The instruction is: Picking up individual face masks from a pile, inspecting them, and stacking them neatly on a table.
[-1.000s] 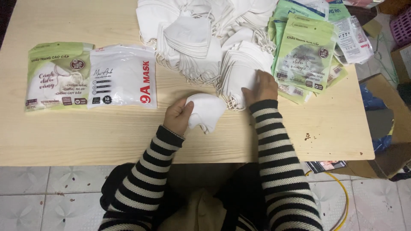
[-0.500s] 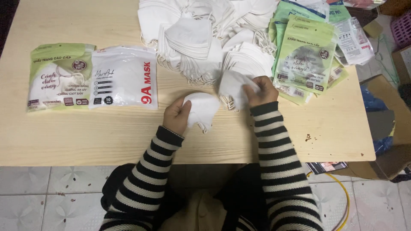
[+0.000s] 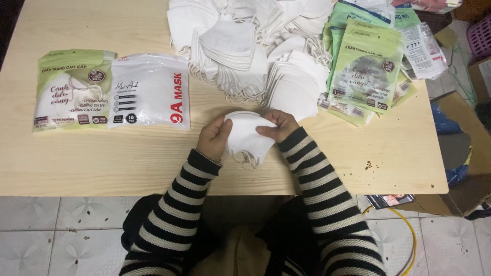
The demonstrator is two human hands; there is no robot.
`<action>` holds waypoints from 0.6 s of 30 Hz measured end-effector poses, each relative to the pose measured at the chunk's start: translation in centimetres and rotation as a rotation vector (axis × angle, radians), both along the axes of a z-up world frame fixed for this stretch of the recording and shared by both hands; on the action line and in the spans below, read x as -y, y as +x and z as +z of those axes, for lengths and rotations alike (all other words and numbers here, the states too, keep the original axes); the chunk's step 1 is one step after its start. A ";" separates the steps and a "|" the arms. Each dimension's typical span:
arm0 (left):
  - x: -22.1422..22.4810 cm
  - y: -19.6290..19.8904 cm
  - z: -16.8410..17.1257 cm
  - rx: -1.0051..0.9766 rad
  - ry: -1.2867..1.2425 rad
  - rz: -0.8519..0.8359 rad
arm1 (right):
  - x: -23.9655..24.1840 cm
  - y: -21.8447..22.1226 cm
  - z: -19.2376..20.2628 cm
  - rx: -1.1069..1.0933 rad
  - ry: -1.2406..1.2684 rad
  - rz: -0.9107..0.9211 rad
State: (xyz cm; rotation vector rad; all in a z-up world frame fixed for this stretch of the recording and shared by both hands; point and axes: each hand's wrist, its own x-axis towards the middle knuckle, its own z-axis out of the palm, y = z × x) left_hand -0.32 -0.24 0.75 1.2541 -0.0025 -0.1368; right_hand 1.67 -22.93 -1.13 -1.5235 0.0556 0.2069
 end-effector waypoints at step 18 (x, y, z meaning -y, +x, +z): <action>-0.2 0.4 -2.0 0.001 0.008 -0.031 | 6.5 2.1 1.3 0.098 -1.319 -0.305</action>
